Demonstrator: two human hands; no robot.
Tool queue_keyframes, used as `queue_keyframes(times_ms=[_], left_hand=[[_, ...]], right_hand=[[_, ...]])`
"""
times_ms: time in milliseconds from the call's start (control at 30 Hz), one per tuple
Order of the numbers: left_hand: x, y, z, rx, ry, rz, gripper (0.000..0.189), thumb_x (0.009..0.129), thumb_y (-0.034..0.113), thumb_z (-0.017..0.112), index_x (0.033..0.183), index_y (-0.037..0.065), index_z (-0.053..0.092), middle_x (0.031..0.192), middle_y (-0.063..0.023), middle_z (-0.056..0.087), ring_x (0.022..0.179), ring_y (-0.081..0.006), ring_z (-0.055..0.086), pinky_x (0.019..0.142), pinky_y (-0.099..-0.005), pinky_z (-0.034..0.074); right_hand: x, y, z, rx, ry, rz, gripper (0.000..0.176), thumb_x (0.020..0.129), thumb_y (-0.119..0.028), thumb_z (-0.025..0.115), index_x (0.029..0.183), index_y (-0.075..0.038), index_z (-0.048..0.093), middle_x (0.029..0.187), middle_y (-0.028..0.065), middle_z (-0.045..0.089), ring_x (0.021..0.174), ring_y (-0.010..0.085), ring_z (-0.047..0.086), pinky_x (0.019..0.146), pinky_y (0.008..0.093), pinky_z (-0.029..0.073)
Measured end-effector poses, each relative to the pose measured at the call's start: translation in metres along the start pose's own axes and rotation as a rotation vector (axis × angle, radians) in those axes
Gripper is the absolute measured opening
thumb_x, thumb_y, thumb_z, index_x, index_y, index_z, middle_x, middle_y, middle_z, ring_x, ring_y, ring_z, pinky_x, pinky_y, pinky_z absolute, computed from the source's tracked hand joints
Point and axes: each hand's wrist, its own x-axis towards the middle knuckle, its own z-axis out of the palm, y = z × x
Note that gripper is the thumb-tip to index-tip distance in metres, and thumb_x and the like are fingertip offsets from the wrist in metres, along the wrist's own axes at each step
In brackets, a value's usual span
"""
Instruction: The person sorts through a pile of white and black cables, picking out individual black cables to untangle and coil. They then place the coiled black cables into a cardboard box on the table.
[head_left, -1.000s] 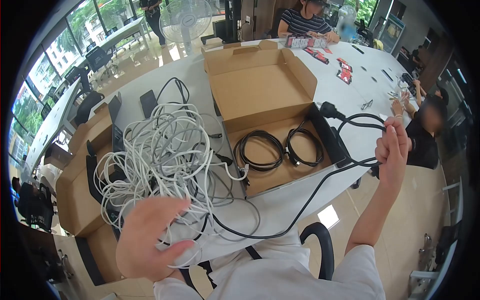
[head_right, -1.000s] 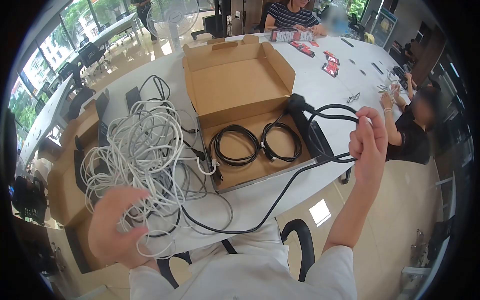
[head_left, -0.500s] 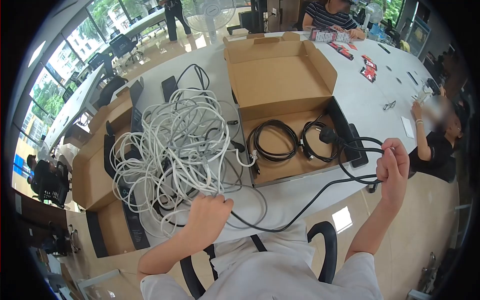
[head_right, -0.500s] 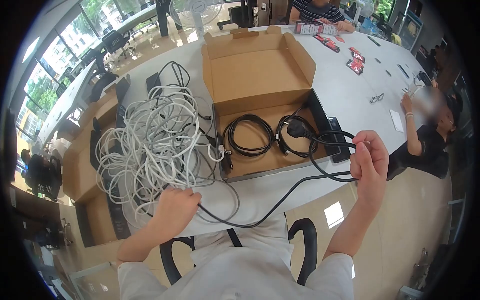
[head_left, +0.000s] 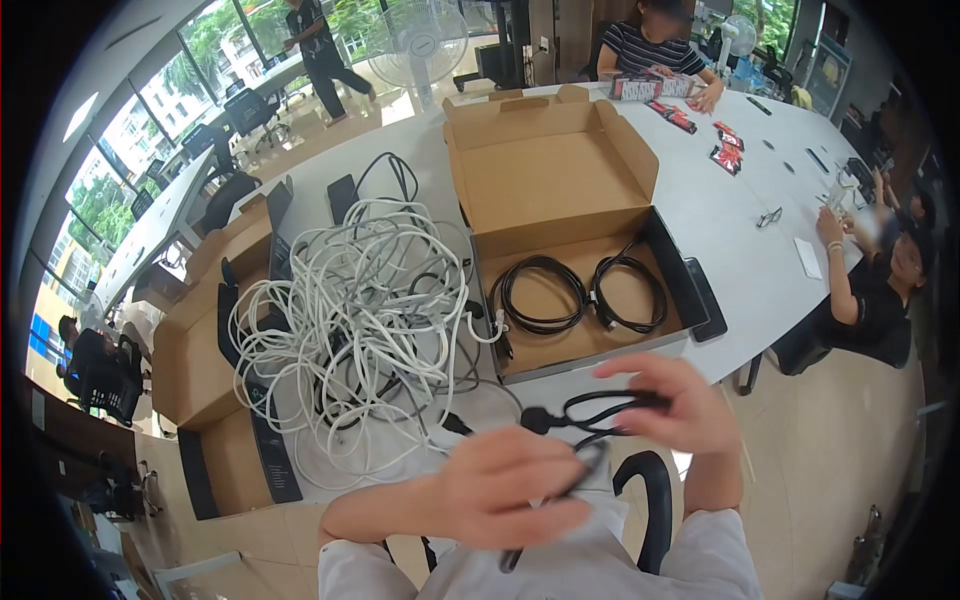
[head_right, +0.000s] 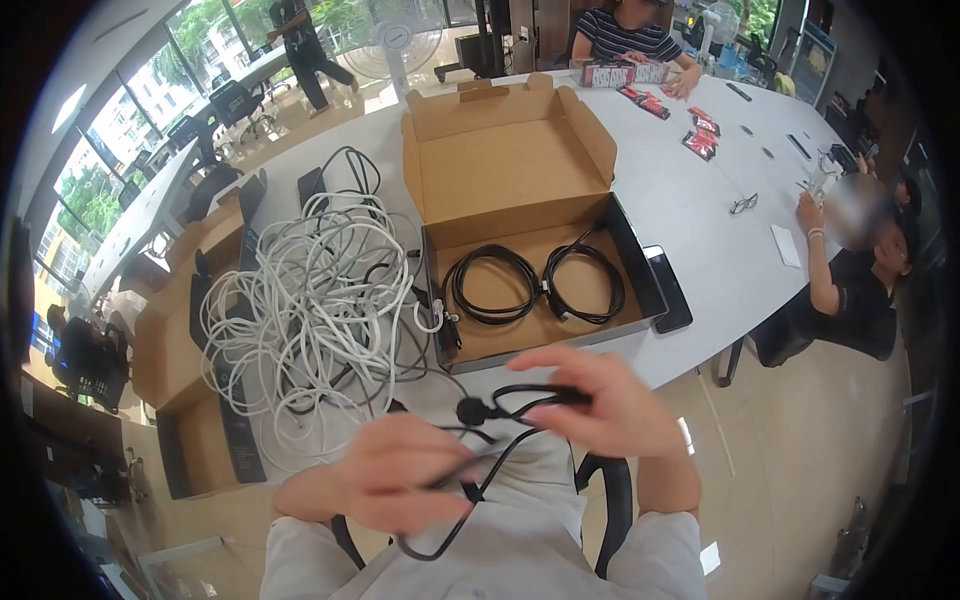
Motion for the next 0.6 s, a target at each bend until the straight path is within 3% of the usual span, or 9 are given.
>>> queue_keyframes(times_ms=[33,133,233,333,433,467,600], left_hand=[[0.002,0.001,0.011,-0.013,-0.007,0.076,0.011,0.083,0.013,0.058,0.091,0.009,0.064,0.091,-0.0132,0.064,0.079,-0.0263,0.064,0.059,-0.03,0.05],[0.016,0.007,0.03,-0.072,-0.015,0.169,0.016,0.077,0.014,0.061,0.093,0.011,0.066,0.094,-0.0119,0.064,0.083,-0.0262,0.063,0.063,-0.0308,0.05],[0.019,-0.001,0.031,-0.052,-0.073,0.138,0.015,0.079,0.012,0.059,0.092,0.011,0.066,0.098,-0.0116,0.065,0.085,-0.0265,0.063,0.067,-0.0334,0.049],[0.012,-0.006,0.015,-0.085,-0.131,-0.118,0.015,0.077,0.016,0.064,0.09,0.009,0.064,0.102,-0.0157,0.065,0.086,-0.0287,0.063,0.07,-0.0344,0.048],[-0.003,-0.003,0.009,-0.183,0.209,-0.391,0.014,0.092,0.02,0.055,0.084,0.009,0.059,0.1,-0.0198,0.064,0.088,-0.0305,0.063,0.07,-0.0376,0.05],[-0.001,-0.005,0.008,-0.088,0.237,-0.432,0.033,0.096,0.038,0.045,0.084,0.008,0.044,0.095,-0.0219,0.058,0.077,-0.0254,0.057,0.063,-0.0304,0.046],[-0.008,-0.023,-0.019,-0.353,0.441,-0.529,0.026,0.096,0.035,0.044,0.098,0.009,0.044,0.111,-0.0212,0.053,0.079,-0.024,0.058,0.065,-0.0298,0.048]], right_hand=[[0.006,-0.005,0.01,-0.093,-0.062,0.017,0.036,0.082,-0.007,0.065,0.117,-0.005,0.058,0.07,0.0066,0.059,0.055,0.0086,0.05,0.051,0.0234,0.039],[0.018,0.009,0.035,-0.118,-0.15,-0.069,0.036,0.081,-0.01,0.066,0.116,-0.006,0.059,0.076,0.013,0.064,0.058,0.0234,0.057,0.055,0.0289,0.045],[0.016,0.03,0.038,-0.09,-0.338,-0.129,0.033,0.083,-0.014,0.065,0.114,-0.006,0.06,0.086,0.0168,0.066,0.07,0.0349,0.061,0.064,0.0332,0.049],[0.009,0.023,0.024,-0.181,-0.483,-0.182,0.028,0.088,-0.018,0.061,0.111,-0.003,0.061,0.086,0.0174,0.067,0.074,0.0317,0.063,0.067,0.0338,0.049],[-0.003,0.016,0.018,0.123,-0.359,-0.172,0.028,0.091,-0.02,0.056,0.106,0.002,0.063,0.086,0.0109,0.067,0.071,0.0176,0.059,0.065,0.0298,0.047],[-0.004,0.019,0.017,0.15,-0.32,-0.213,0.029,0.093,-0.021,0.054,0.106,0.003,0.062,0.087,0.011,0.067,0.073,0.0171,0.059,0.067,0.0294,0.046],[-0.005,0.025,0.02,0.226,-0.224,-0.283,0.031,0.096,-0.022,0.049,0.109,0.005,0.059,0.091,0.0118,0.065,0.081,0.0155,0.058,0.071,0.0285,0.045]])
